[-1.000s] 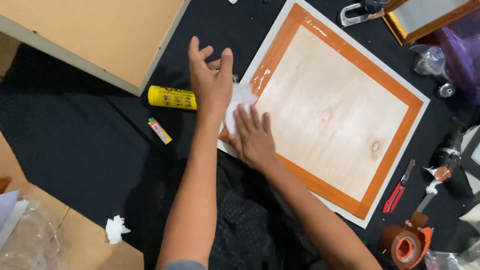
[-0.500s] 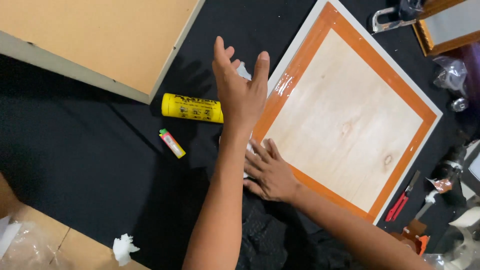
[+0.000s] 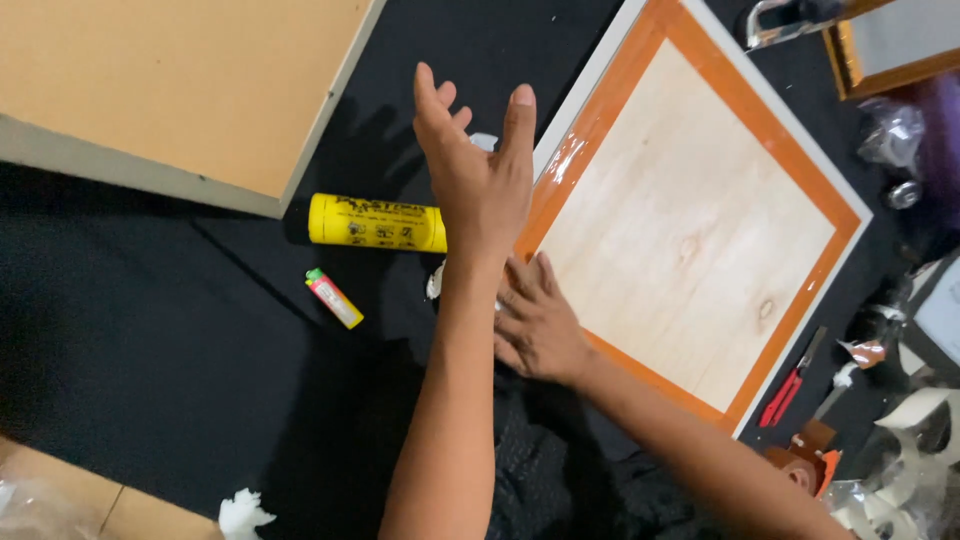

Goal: The person applies orange tape to the edges of a wooden photo frame, wipes the surface with a white cloth, then uses a cordless drill to screw metal hanging hardware into the frame's back corners.

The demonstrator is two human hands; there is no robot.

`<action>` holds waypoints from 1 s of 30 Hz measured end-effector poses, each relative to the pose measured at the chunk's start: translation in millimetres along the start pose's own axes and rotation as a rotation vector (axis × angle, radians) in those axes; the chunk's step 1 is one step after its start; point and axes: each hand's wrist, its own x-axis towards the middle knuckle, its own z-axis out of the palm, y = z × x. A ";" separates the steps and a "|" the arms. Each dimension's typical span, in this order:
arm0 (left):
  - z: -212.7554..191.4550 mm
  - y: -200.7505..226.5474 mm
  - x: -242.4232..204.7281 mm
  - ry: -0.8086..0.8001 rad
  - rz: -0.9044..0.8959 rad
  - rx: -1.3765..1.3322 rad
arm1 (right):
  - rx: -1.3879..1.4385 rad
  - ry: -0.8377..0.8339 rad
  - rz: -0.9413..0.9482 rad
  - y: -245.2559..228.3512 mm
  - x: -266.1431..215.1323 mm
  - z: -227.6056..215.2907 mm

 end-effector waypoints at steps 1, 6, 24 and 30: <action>1.9 0.0 0.8 -0.004 -0.010 0.027 | 0.003 -0.020 0.069 -8.8 -4.8 3.8; 9.4 -3.1 0.7 -0.037 -0.042 0.004 | 0.112 0.041 0.171 -36.4 -24.0 12.1; 27.1 -21.7 -55.1 -0.384 0.015 0.595 | 0.406 0.386 1.250 -58.1 -92.0 -56.1; 41.6 -15.6 -42.9 -0.443 -0.010 0.792 | -0.110 0.162 0.493 -45.9 -26.4 -4.4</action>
